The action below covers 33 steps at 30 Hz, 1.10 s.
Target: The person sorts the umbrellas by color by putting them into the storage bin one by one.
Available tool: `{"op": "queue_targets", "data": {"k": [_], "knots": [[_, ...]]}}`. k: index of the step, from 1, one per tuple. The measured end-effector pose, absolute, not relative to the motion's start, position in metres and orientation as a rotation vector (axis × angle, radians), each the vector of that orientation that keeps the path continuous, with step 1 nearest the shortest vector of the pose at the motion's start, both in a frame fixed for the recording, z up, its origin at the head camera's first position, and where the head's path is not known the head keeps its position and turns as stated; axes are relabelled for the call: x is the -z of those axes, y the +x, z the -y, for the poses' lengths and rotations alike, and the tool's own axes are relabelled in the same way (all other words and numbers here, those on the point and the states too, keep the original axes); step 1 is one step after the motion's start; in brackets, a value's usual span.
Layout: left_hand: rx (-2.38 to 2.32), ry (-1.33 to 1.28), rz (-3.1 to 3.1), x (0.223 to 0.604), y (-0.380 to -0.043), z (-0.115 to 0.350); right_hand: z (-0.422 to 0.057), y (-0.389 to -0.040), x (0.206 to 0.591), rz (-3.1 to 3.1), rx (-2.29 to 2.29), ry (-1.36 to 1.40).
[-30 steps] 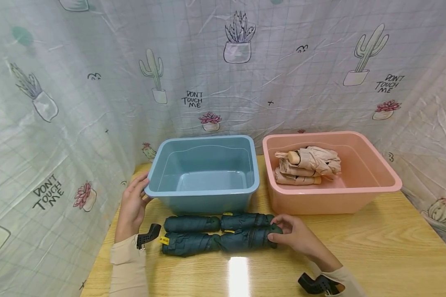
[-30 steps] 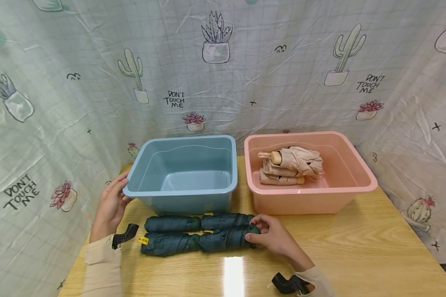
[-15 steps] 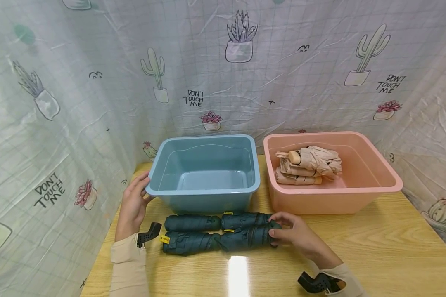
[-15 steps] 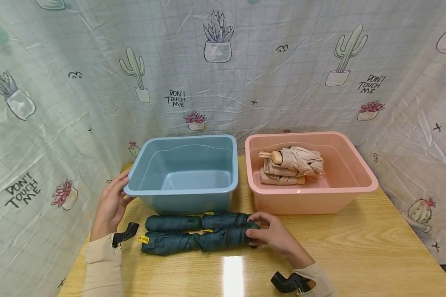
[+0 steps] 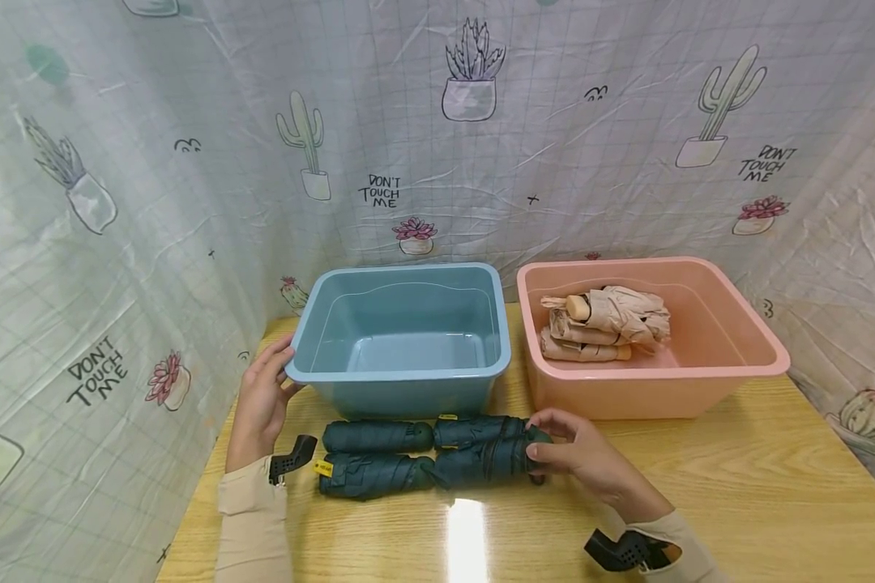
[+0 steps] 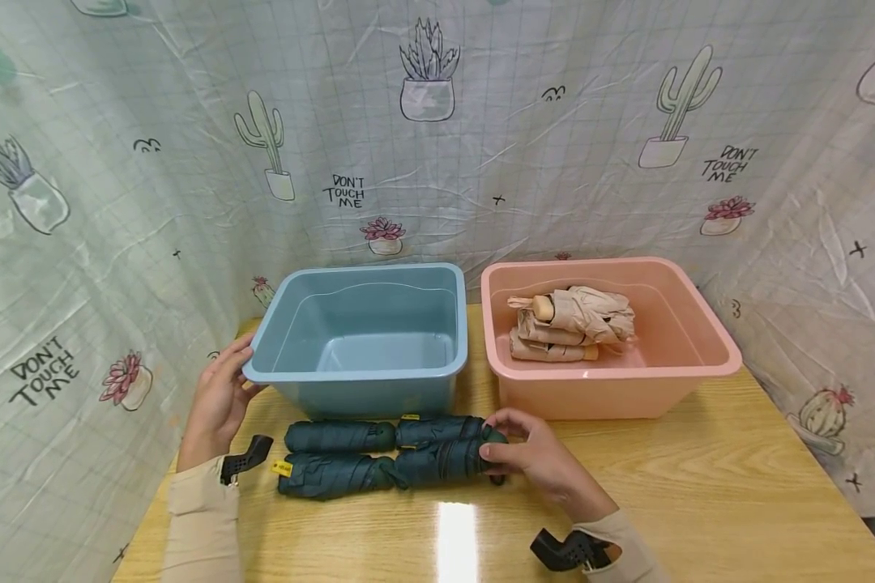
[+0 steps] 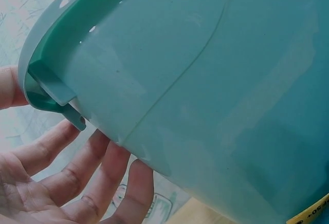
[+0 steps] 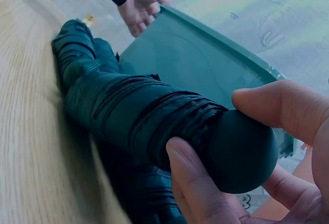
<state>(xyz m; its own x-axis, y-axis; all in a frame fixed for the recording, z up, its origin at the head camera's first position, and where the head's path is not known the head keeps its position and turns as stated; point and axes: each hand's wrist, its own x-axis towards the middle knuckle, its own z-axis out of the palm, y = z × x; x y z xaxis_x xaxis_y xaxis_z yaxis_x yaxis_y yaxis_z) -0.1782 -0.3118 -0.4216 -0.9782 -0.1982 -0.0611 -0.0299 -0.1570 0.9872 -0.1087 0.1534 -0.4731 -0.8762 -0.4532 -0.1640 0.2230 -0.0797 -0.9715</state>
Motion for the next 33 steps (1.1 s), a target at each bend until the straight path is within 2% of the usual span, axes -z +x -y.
{"op": "queue_targets", "data": {"k": [33], "knots": [[2.299, 0.285, 1.954, 0.423, -0.179, 0.313, -0.149, -0.110, 0.400, -1.948, 2.033, -0.458]]}}
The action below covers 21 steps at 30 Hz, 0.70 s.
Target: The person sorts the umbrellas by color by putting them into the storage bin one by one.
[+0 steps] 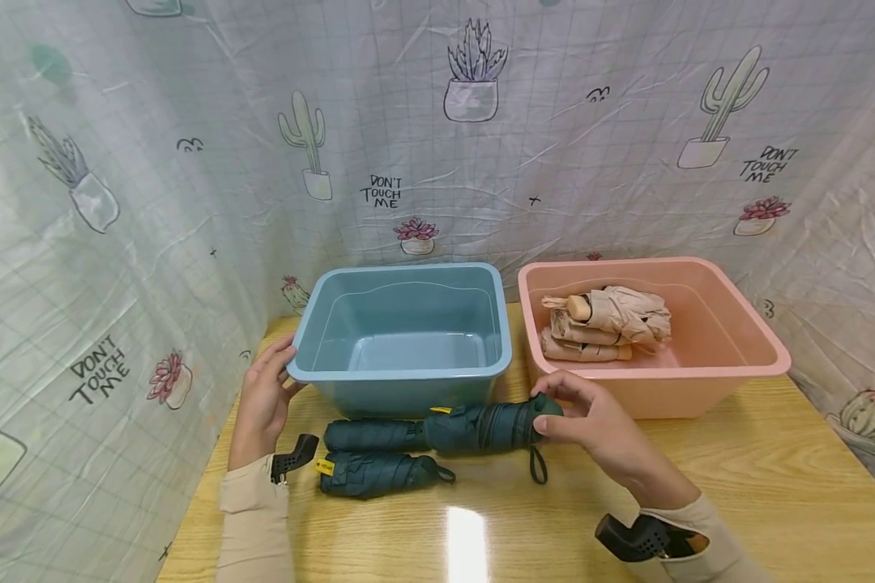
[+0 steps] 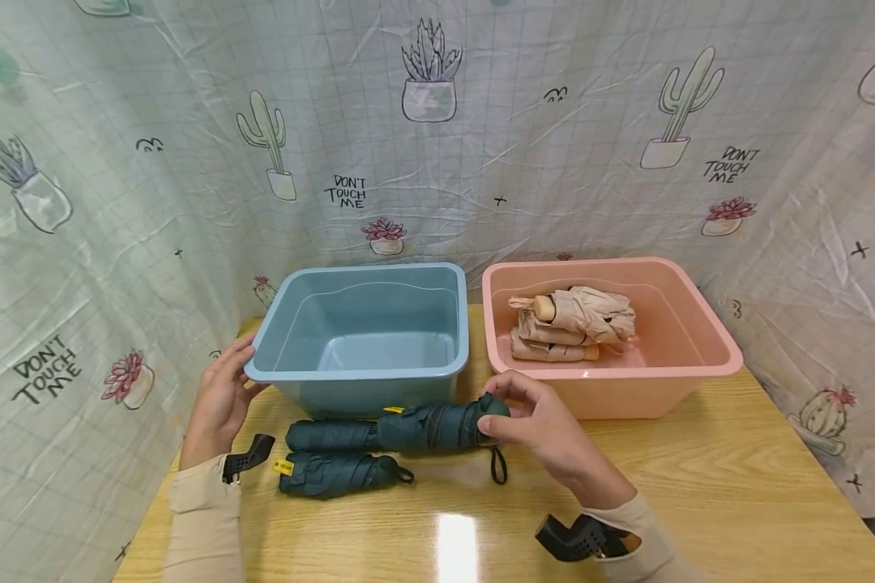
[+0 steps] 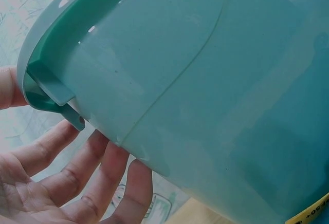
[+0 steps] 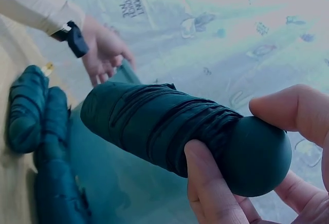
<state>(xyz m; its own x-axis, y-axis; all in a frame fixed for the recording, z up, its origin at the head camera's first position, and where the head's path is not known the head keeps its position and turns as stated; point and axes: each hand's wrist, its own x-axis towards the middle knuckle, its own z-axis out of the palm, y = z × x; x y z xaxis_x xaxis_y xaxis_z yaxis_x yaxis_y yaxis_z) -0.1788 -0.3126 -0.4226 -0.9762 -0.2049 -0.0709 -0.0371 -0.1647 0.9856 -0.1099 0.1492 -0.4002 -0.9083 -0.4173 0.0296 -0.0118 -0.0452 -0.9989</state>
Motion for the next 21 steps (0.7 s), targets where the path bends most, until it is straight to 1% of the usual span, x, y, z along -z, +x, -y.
{"op": "queue_targets", "data": {"k": [13, 21], "knots": [[2.305, 0.270, 1.970, 0.424, -0.179, 0.312, -0.149, -0.120, 0.363, -1.829, 2.113, -0.442], [2.322, 0.263, 1.954, 0.422, -0.178, 0.312, -0.143, -0.136, 0.341, -1.867, 2.105, -0.418]]}}
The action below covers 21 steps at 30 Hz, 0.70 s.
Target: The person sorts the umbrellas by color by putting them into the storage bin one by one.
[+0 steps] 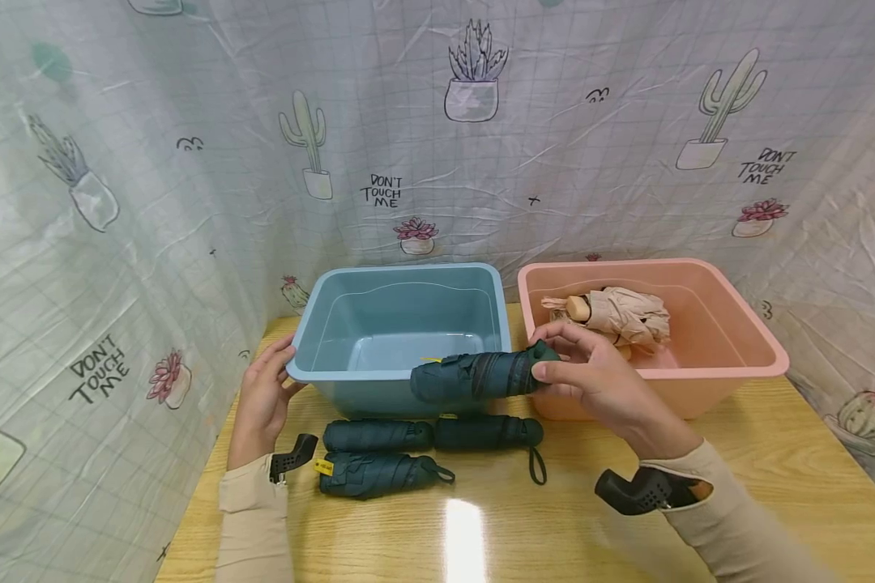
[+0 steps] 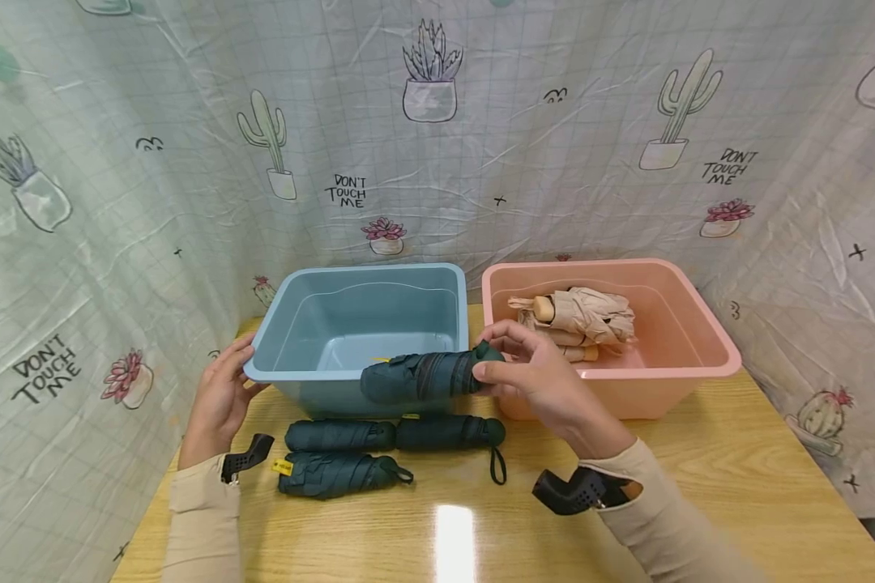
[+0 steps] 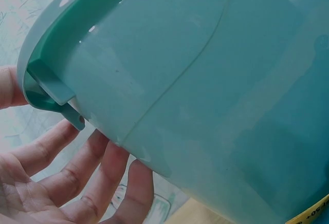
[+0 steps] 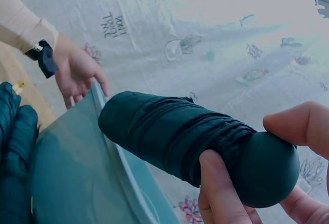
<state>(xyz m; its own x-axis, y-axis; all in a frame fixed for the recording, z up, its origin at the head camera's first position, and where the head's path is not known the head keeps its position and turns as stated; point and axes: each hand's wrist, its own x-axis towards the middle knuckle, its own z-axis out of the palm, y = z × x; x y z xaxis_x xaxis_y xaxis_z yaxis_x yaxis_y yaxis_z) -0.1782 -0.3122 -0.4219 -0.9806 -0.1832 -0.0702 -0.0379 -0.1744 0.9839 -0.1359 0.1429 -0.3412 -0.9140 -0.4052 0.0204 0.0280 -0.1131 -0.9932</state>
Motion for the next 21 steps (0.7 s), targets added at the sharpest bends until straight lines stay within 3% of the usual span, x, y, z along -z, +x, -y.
{"op": "queue_targets", "data": {"k": [21], "knots": [[2.277, 0.305, 1.993, 0.423, -0.181, 0.313, -0.119, -0.192, 0.312, -1.800, 2.116, -0.271]]}}
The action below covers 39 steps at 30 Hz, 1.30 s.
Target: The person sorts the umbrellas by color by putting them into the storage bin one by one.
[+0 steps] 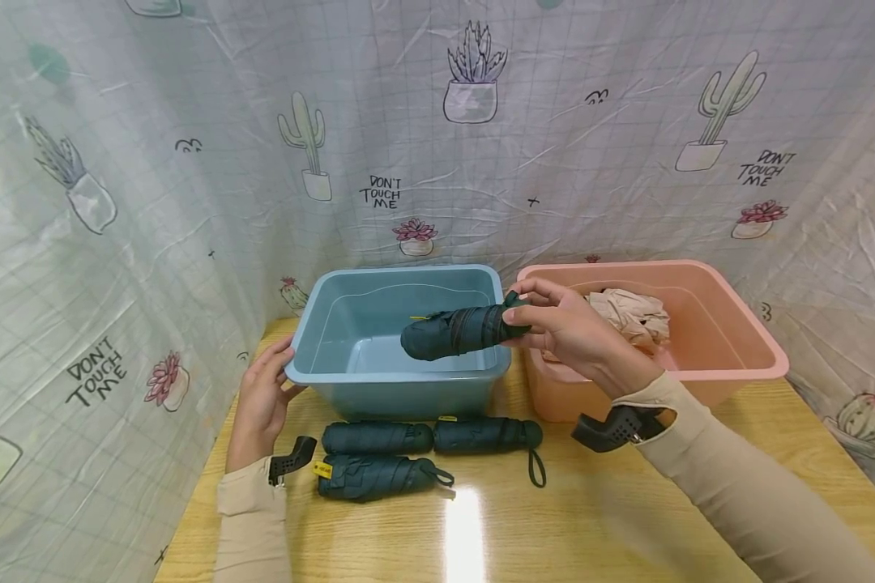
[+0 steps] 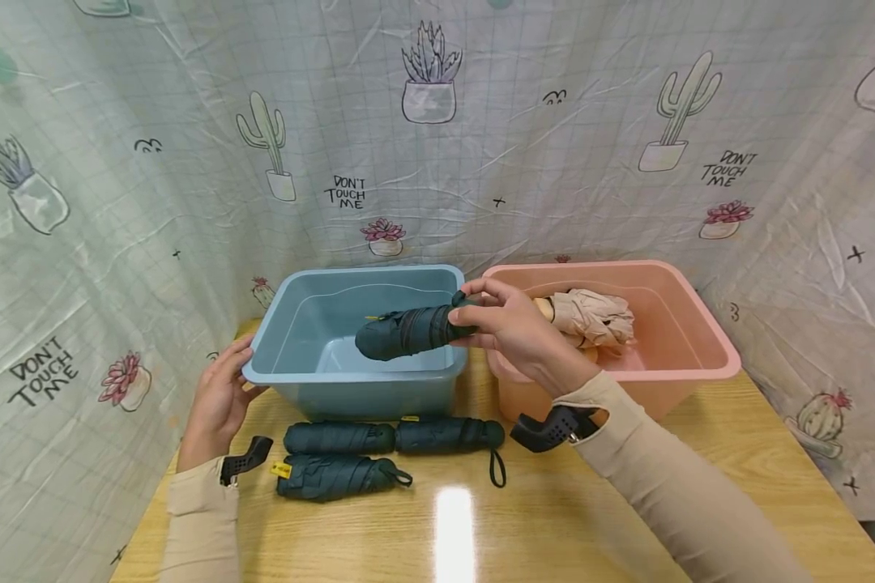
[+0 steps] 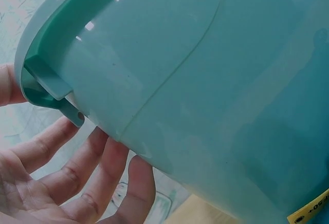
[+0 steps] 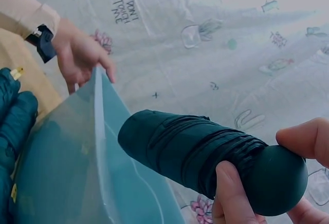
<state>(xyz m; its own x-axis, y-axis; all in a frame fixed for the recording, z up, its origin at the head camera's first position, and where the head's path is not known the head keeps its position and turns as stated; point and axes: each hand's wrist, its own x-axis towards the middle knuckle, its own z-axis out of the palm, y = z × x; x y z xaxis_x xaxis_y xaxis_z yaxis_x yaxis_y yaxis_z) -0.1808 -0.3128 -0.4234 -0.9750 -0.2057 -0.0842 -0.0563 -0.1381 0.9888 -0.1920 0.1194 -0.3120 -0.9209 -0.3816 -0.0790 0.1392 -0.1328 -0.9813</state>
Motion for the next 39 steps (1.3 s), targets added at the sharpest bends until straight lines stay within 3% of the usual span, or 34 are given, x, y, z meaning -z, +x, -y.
{"op": "queue_targets", "data": {"k": [39], "knots": [[2.217, 0.338, 2.061, 0.424, -0.183, 0.313, -0.067, -0.280, 0.308, -1.824, 2.105, 0.001]]}}
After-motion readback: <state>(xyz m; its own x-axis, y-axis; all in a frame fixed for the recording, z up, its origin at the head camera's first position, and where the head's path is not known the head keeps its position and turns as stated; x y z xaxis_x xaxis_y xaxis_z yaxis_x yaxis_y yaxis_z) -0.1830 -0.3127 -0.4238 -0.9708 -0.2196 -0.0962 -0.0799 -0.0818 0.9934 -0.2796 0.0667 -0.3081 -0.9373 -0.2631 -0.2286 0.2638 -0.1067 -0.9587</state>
